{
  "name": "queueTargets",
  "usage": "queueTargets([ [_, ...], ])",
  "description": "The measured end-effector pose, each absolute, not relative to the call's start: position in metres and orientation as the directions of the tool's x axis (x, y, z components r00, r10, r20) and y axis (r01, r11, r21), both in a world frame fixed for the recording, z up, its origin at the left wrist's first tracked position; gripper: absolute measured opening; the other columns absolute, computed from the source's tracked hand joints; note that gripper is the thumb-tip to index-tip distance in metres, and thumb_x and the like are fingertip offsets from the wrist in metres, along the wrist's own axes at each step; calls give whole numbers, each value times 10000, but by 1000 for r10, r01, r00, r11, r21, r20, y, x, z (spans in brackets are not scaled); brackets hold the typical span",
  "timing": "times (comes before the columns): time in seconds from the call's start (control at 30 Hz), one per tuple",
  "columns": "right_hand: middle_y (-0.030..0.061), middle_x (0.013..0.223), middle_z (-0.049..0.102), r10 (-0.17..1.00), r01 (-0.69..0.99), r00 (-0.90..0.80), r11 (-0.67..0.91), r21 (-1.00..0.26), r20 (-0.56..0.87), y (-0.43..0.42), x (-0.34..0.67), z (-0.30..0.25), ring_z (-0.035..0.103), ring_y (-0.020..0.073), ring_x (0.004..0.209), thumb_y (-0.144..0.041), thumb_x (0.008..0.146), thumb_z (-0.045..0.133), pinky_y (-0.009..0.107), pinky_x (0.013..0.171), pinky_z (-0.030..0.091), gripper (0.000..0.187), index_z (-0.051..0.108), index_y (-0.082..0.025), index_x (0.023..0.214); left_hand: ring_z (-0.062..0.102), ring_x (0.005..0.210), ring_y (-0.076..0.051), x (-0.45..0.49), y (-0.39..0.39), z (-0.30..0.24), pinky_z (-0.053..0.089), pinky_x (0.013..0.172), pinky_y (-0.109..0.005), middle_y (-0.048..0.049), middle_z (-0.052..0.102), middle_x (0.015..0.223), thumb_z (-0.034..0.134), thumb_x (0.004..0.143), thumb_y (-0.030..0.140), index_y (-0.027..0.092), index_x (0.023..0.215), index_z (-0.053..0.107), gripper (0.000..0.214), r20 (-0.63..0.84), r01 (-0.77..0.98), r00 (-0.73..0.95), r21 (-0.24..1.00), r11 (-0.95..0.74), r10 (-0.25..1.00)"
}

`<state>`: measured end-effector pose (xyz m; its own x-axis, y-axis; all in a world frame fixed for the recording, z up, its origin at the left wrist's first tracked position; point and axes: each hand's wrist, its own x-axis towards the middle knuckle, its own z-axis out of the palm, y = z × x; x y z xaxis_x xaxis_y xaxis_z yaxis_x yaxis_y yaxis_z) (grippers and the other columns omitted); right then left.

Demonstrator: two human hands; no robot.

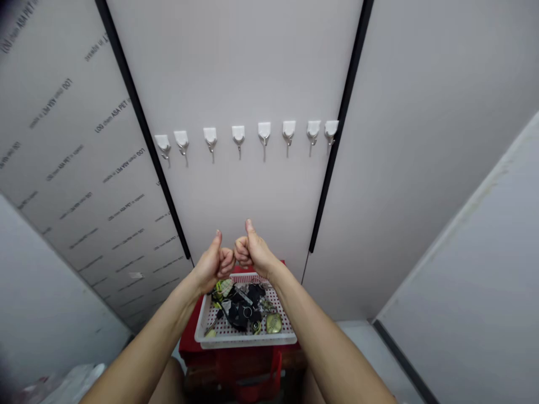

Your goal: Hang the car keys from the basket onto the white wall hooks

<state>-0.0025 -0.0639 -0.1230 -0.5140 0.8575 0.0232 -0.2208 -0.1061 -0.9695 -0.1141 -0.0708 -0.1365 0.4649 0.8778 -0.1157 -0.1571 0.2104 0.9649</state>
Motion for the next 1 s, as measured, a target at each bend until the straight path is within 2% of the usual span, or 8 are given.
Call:
queueTargets([
  [0.17, -70, 289, 219, 880, -75, -472, -89, -993, -43, -65, -9, -139, 171, 30, 269, -605, 657, 63, 182, 327, 148, 556, 236, -171, 357, 230, 278, -38, -125, -72, -156, 150, 337, -182, 48, 289, 298, 131, 640, 606, 155, 371, 315, 556, -95, 9, 349, 995, 98, 932],
  [0.27, -59, 316, 263, 955, 73, -296, -3, -997, -25, -67, -9, -163, 235, 40, 291, -573, 680, 58, 185, 342, 190, 554, 282, -168, 375, 360, 392, -69, -143, -77, -174, 270, 413, -196, 33, 392, 403, 270, 658, 533, 149, 460, 406, 453, 103, 259, 63, 959, -116, 993],
  [0.33, -42, 354, 332, 986, 235, -161, 78, -969, 40, -69, -9, -183, 315, 55, 337, -542, 698, 106, 192, 381, 246, 536, 352, -162, 411, 430, 516, -94, -155, -82, -188, 326, 505, -212, 15, 473, 533, 360, 662, 448, 151, 577, 468, 328, 261, 434, -58, 876, -211, 964],
  [0.5, 31, 691, 559, 963, 608, -210, 265, -749, 170, -77, -12, -221, 483, 129, 658, -384, 642, 426, 230, 602, 339, 265, 532, -149, 704, 447, 834, -144, -164, -94, -221, 331, 751, -271, -33, 516, 884, 433, 650, 247, 178, 866, 483, 233, 348, 626, 104, 705, -333, 932],
  [0.6, 61, 855, 565, 945, 682, -282, 317, -659, 163, -78, -14, -231, 482, 161, 786, -277, 589, 498, 246, 686, 327, 301, 525, -155, 863, 409, 902, -156, -159, -96, -231, 302, 801, -293, -34, 490, 958, 446, 628, 185, 191, 928, 460, 299, 361, 690, 183, 615, -381, 914],
  [0.8, 40, 726, 594, 920, 640, -361, 361, -678, 149, -74, -14, -236, 512, 134, 662, -173, 641, 388, 217, 600, 344, 191, 556, -156, 731, 424, 852, -167, -152, -96, -231, 322, 733, -299, -25, 509, 904, 446, 636, 203, 204, 827, 497, 197, 348, 746, 233, 535, -397, 908],
  [0.9, 27, 660, 584, 934, 627, -333, 323, -709, 130, -76, -10, -236, 504, 117, 597, -187, 639, 390, 200, 551, 340, 179, 551, -149, 710, 454, 756, -151, -153, -94, -229, 335, 669, -275, -18, 529, 775, 409, 664, 234, 189, 713, 504, 117, 341, 713, 174, 603, -357, 924],
  [1.0, 7, 619, 565, 934, 667, -344, 317, -674, 99, -79, -5, -237, 479, 108, 550, -196, 587, 453, 191, 507, 320, 194, 545, -158, 754, 462, 612, -120, -156, -88, -228, 350, 582, -237, -1, 506, 620, 378, 676, 278, 166, 638, 474, 152, 266, 566, 28, 790, -235, 963],
])
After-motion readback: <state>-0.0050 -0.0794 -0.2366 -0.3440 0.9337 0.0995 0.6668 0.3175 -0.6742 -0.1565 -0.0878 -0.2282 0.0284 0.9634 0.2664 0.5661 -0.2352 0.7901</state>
